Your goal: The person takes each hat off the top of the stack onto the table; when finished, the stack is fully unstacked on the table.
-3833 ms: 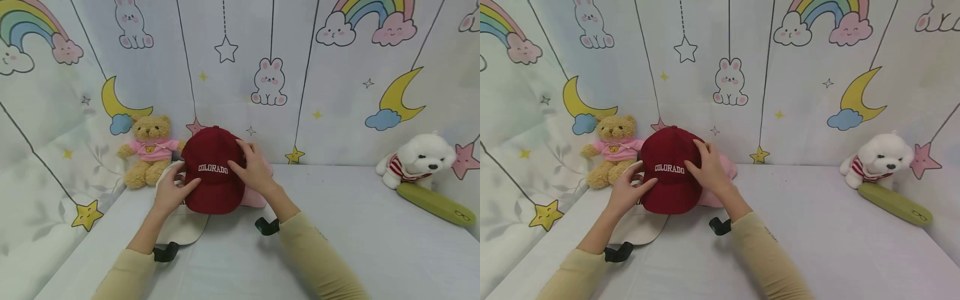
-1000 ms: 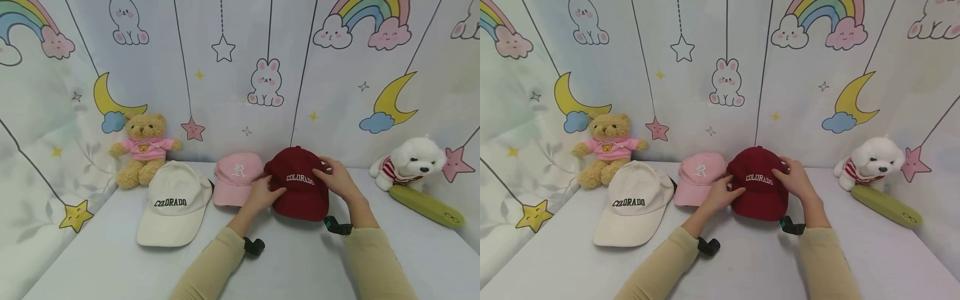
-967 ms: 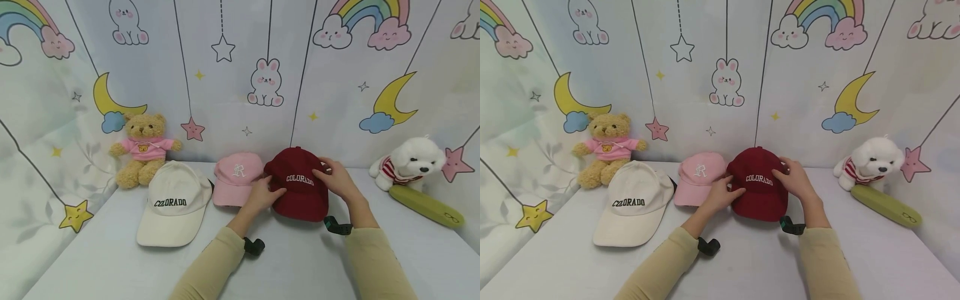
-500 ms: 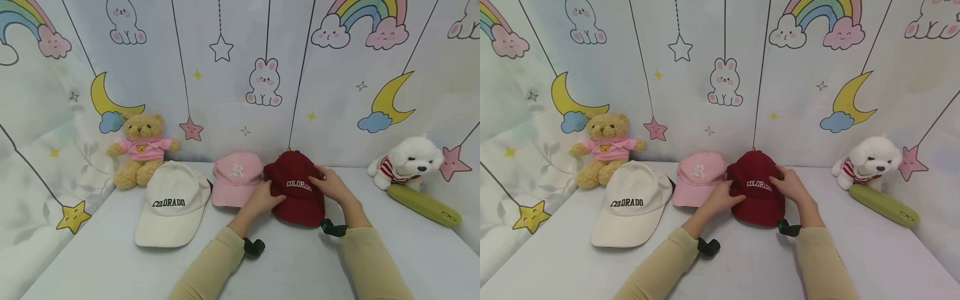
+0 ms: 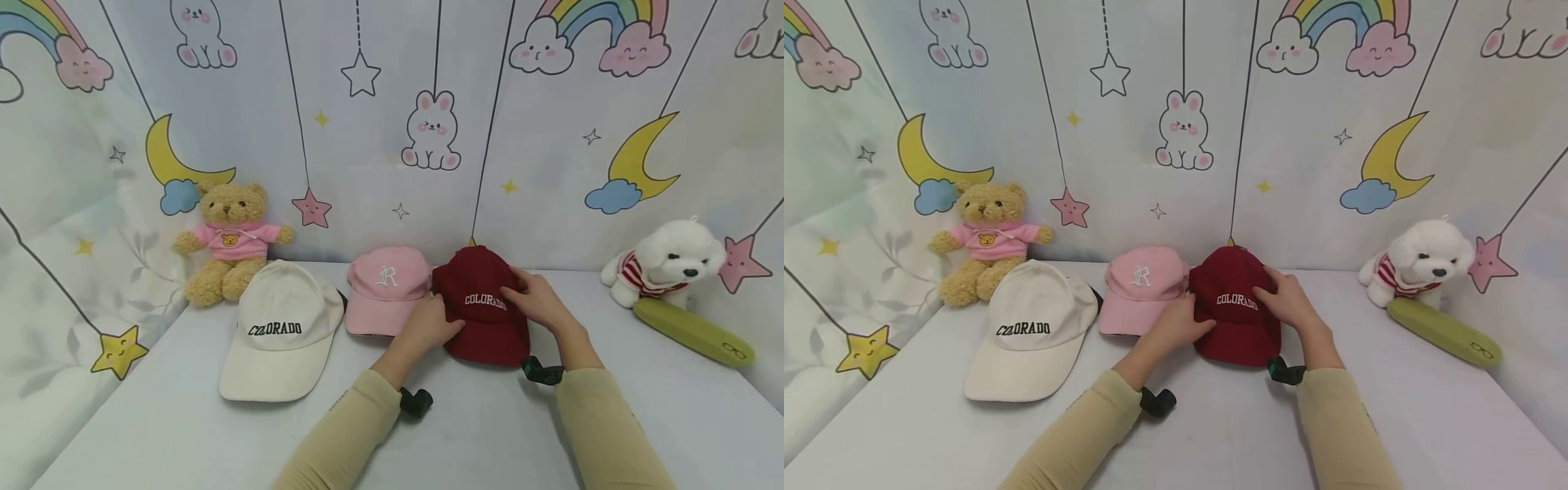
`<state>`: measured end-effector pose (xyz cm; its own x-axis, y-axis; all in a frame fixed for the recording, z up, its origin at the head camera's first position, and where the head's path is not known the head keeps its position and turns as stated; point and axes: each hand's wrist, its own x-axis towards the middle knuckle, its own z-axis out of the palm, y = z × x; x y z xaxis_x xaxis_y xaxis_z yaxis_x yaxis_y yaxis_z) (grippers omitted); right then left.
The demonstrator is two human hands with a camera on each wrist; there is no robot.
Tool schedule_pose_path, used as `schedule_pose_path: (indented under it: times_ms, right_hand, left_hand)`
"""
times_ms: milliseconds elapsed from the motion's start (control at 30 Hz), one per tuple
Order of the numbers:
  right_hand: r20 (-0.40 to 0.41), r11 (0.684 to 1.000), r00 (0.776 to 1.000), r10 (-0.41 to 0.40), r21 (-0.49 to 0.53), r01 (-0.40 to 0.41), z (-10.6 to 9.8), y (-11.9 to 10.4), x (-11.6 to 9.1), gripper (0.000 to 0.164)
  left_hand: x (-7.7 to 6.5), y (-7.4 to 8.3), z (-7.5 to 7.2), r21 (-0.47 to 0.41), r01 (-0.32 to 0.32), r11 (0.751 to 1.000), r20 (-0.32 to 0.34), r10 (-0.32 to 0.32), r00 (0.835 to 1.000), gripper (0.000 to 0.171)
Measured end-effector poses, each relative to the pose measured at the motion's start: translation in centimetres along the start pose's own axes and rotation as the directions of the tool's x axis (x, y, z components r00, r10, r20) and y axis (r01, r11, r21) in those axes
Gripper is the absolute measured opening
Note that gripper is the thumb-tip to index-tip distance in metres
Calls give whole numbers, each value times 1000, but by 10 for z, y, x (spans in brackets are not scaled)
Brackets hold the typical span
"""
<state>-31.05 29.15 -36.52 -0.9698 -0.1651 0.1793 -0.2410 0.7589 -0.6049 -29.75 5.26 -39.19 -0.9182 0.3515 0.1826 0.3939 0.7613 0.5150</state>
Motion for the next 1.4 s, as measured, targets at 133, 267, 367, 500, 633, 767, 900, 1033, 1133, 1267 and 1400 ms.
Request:
schedule_pose_path:
  times_ms: [133, 267, 367, 500, 633, 767, 900, 1033, 1133, 1267, 1400]
  right_hand:
    - [-22, 1000, 1000, 1, 4, -1, -2, -3, 0, 64]
    - [-21, 1000, 1000, 5, 8, -5, -4, -10, -1, 67]
    - [-13, 1000, 1000, 2, -7, -2, -5, -16, -3, 69]
    - [-2, 1000, 1000, -12, -14, 12, -7, -25, -5, 73]
    - [11, 1000, 1000, -20, -16, 20, -8, -33, -5, 77]
    - [44, 1000, 999, 0, -10, 1, -7, -36, -6, 83]
    - [60, 1000, 998, 14, -13, -13, -5, -37, -8, 85]
    - [65, 999, 998, 8, -33, -6, -3, -37, -10, 85]
    - [74, 998, 997, 0, -67, 5, -1, -37, -13, 86]
    - [77, 994, 997, -20, -105, 28, 3, -37, -19, 88]
    - [61, 993, 998, -34, -113, 41, 8, -36, -24, 91]
  left_hand:
    - [0, -3, -3, -60, 26, 998, 17, -25, 1000, 67]
    - [0, -7, -5, -134, 39, 990, 17, -38, 999, 68]
    - [0, -9, -8, -165, 34, 986, 11, -33, 999, 68]
    - [0, -12, -13, -185, 16, 983, -3, -17, 1000, 69]
    - [1, -14, -17, -178, -16, 984, -28, 11, 1000, 68]
    - [2, -16, -20, -186, -30, 982, -43, 23, 999, 67]
    - [0, -18, -22, -226, -39, 973, -29, 33, 999, 69]
    - [-3, -21, -26, -250, -57, 967, -17, 55, 998, 70]
    - [-7, -23, -31, -283, -73, 956, -16, 71, 997, 70]
    - [-14, -27, -38, -315, -90, 945, -21, 88, 996, 71]
    - [-21, -30, -47, -311, -85, 947, -30, 79, 996, 71]
